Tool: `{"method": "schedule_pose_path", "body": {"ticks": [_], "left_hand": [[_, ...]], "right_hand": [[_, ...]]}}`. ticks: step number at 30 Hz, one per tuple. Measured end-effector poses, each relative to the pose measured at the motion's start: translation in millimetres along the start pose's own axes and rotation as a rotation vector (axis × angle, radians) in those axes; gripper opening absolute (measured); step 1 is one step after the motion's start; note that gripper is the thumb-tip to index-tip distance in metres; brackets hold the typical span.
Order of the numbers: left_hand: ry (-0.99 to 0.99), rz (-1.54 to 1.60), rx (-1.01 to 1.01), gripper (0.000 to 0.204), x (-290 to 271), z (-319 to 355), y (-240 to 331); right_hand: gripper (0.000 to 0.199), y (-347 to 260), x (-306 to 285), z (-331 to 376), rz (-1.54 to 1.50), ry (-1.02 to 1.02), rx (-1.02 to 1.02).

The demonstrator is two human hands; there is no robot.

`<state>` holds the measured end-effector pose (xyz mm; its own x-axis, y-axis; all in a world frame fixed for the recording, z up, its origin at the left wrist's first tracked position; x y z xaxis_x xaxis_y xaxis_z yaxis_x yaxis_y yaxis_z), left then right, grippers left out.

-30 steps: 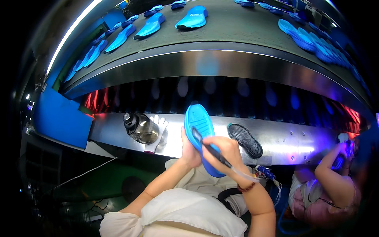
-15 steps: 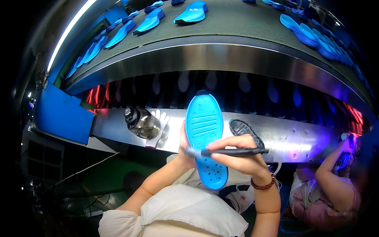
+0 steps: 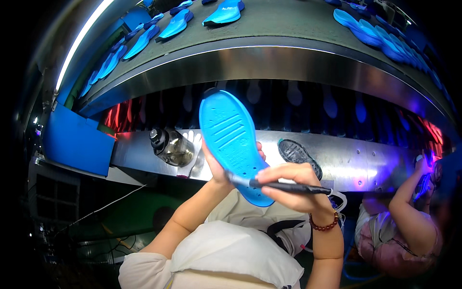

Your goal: The person takes a blue shoe sole from a conveyor belt, applies a liquid with a brush to the bottom surface, and then places the sole back onto a lower track.

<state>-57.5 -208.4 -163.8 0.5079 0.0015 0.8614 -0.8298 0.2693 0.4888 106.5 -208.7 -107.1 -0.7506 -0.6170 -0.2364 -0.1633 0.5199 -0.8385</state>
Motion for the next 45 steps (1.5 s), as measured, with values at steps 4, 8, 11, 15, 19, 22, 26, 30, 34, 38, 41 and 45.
{"method": "schedule_pose_path", "body": {"ticks": [4, 8, 11, 15, 19, 22, 26, 30, 34, 38, 41, 45], "left_hand": [[0.001, 0.055, 0.087, 0.097, 0, -6, 11], [-0.061, 0.074, 0.151, 0.096, 0, -6, 26], [-0.028, 0.096, 0.139, 0.097, 2, -2, 34], [-0.001, 0.053, 0.124, 0.098, 1, -5, 38], [-0.051, 0.018, 0.121, 0.097, 2, -2, 43], [-0.057, 0.016, 0.121, 0.097, 5, -4, 44], [-0.118, -0.019, 0.107, 0.096, 6, -6, 50], [-0.127, 0.057, 0.04, 0.095, 22, -2, 43], [-0.164, 0.01, -0.014, 0.084, 6, 10, 3], [-0.24, -0.31, -0.115, 0.061, 2, 9, 21], [-0.36, -0.333, -0.313, 0.058, 4, 6, 30], [-0.292, -0.481, -0.545, 0.057, 12, 7, 28]], "right_hand": [[0.019, 1, -7, 4, -0.092, 0.112, 0.036], [0.02, -3, 2, 4, 0.019, -0.028, -0.063], [0.021, 2, -1, 12, -0.113, 0.01, -0.029], [0.022, 12, 4, 16, -0.004, 0.088, 0.012], [0.022, 11, 0, 20, -0.426, 0.079, 0.03], [0.023, 22, 3, 22, -0.209, 0.206, 0.165], [0.018, 20, 1, 24, -0.361, 0.115, -0.003], [0.018, 42, 8, 32, -0.682, 0.387, 0.174], [0.016, 33, 29, 27, -0.883, 0.6, 0.249], [0.027, -2, 9, 19, -0.281, 0.115, 0.361], [0.027, -10, -3, 16, -0.266, 0.087, 0.31], [0.021, -8, 10, 4, -0.05, -0.172, 0.041]]}}
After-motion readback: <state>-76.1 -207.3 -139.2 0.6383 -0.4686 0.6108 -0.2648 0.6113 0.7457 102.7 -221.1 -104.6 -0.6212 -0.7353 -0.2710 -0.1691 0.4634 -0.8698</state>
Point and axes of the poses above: each hand's wrist, its own z-axis away from the middle knuckle, its own x-axis out of the palm, y = z × x, the point moved 3 cm from there along -z, towards the middle knuckle, and after that the axes turned 8 degrees about -x, right-handed, at the moved point
